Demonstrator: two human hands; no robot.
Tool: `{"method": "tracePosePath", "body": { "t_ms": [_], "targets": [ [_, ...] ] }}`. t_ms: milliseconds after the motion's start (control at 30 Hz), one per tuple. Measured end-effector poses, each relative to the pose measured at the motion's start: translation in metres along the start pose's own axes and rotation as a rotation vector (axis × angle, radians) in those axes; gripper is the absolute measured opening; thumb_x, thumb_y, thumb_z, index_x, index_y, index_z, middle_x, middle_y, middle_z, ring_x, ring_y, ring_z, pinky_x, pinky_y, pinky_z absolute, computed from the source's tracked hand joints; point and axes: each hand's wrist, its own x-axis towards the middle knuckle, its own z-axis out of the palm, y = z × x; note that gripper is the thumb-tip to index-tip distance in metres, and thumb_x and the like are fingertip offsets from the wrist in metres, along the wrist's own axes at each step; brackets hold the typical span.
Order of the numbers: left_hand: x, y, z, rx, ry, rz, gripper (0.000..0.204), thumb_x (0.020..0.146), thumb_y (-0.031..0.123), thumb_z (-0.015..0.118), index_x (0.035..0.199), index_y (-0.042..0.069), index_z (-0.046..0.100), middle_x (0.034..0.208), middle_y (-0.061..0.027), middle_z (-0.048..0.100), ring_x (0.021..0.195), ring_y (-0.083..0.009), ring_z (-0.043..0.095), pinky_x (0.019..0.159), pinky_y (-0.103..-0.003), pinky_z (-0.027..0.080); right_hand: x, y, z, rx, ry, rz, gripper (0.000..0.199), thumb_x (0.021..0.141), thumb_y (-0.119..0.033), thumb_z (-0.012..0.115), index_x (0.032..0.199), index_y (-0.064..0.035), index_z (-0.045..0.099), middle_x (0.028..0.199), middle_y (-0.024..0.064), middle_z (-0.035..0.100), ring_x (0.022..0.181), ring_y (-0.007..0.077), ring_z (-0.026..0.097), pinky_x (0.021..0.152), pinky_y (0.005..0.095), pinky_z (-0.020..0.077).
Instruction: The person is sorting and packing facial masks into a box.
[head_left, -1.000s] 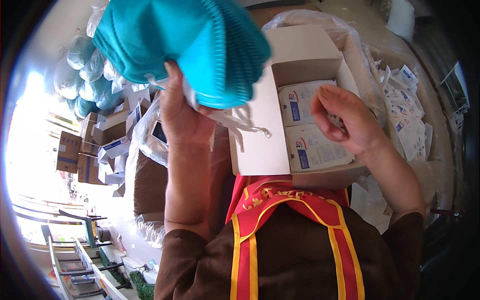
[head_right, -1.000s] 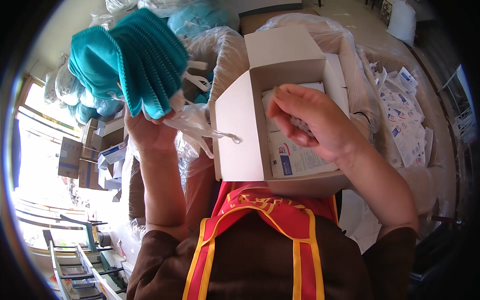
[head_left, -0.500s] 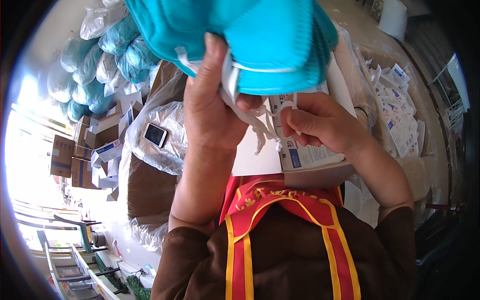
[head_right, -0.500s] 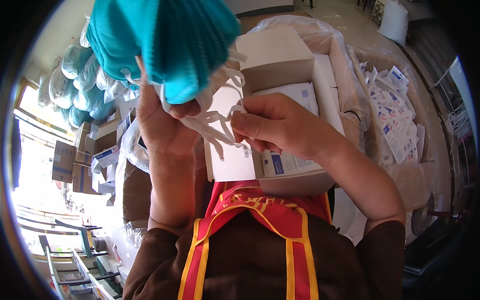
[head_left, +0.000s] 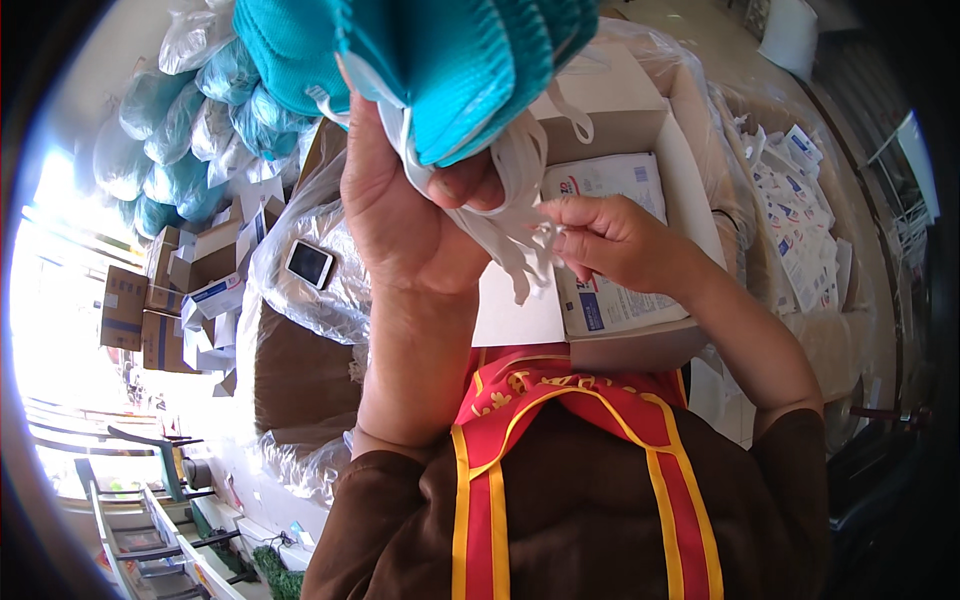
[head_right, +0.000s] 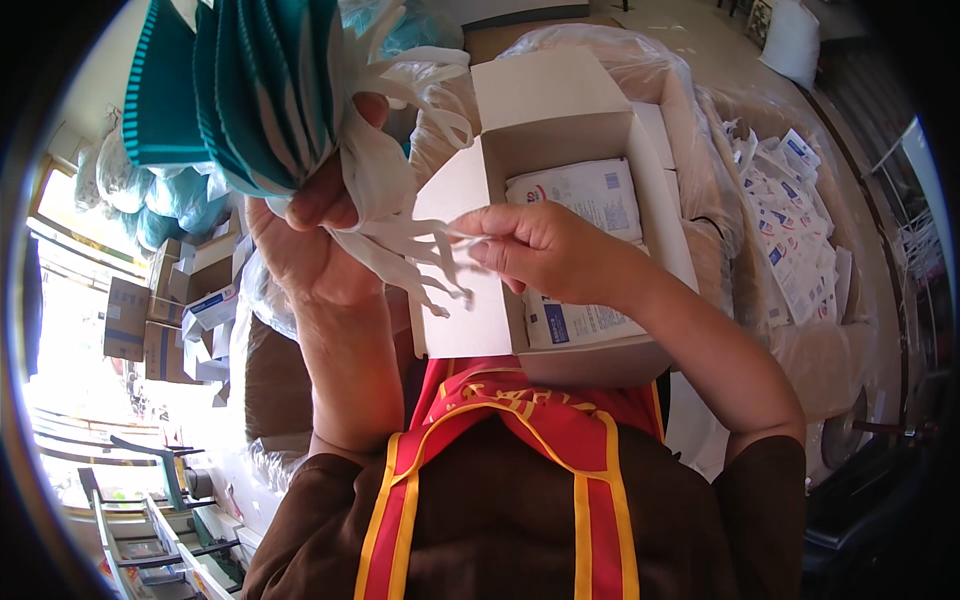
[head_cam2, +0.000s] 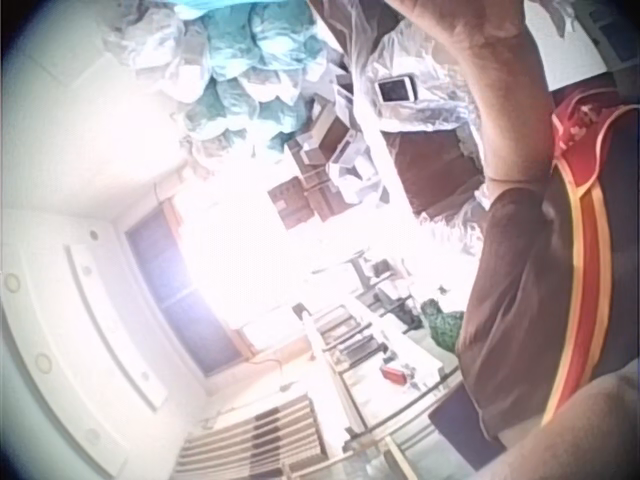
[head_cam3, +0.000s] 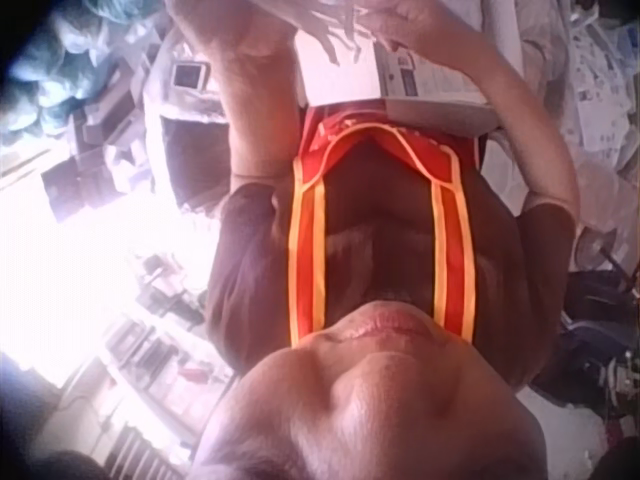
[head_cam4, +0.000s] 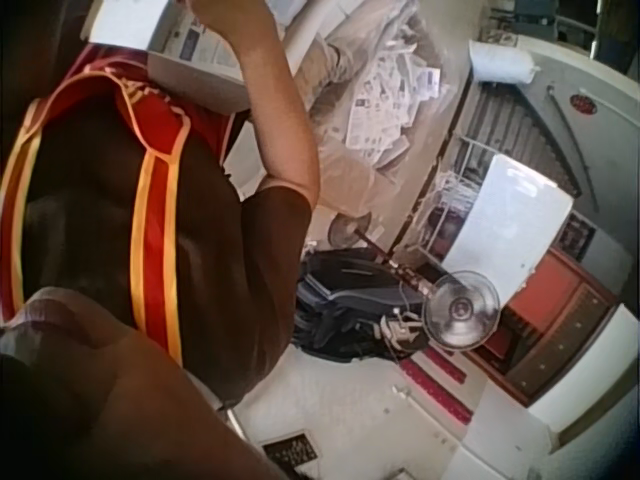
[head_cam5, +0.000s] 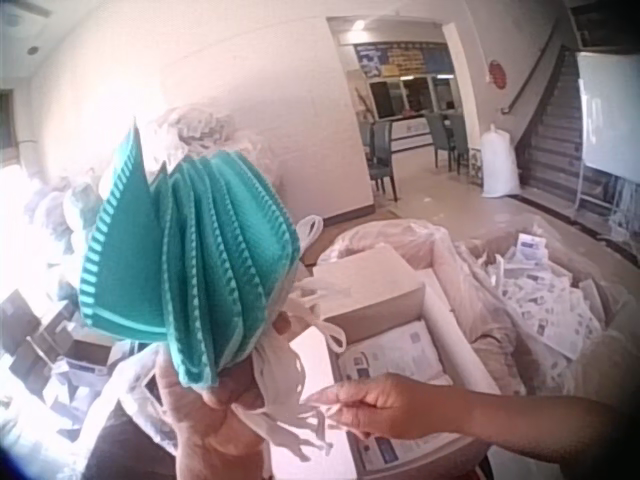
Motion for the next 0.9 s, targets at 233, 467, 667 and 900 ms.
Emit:
{"method": "tracePosePath", "body": {
  "t_ms": [233,467,667,900],
  "targets": [
    [0.012,-0.008,0.007,-0.054,0.061,-0.059,0.052,0.099,0.036,0.040,0.122,-0.010,0.047,0.079,-0.0157,0.062,0.052,-0.0087,0.056,0.059,-0.028,0.052,-0.002,-0.002,0.001,0.426,-0.288,0.178,0.043,0.090,-0.041,0.064,0.103,-0.0007,0.069,0.077,0.0029,0.064,0.056,0.0028,0.049,0.045,0.0156,0.0336],
    [0.020,-0.016,0.020,-0.100,0.293,0.054,0.056,0.099,0.051,0.041,0.106,-0.001,0.062,0.075,-0.0148,0.065,0.048,-0.0091,0.052,0.046,-0.024,0.045,-0.001,0.003,0.012,0.270,-0.262,-0.045,0.041,0.091,-0.045,0.063,0.090,-0.0037,0.069,0.075,0.0032,0.064,0.064,0.0060,0.052,0.058,0.0218,0.0414],
    [0.016,-0.007,0.011,-0.078,0.247,0.078,0.055,0.100,0.051,0.041,0.103,0.000,0.063,0.074,-0.0138,0.065,0.049,-0.0108,0.050,0.048,-0.026,0.045,-0.011,-0.016,0.021,-0.046,-0.213,-0.057,0.019,0.089,-0.019,0.067,0.089,-0.0010,0.070,0.080,0.0019,0.066,0.069,0.0059,0.055,0.062,0.0228,0.0418],
    [0.011,-0.001,0.002,-0.102,0.188,0.063,0.050,0.098,0.045,0.046,0.109,-0.001,0.062,0.065,-0.0114,0.062,0.057,-0.0188,0.055,0.059,-0.030,0.053,-0.019,-0.018,0.005,0.202,-0.090,0.125,0.019,0.094,-0.023,0.061,0.098,-0.0055,0.069,0.071,-0.0015,0.058,0.058,0.0027,0.049,0.053,0.0187,0.0364]
  ]
}}
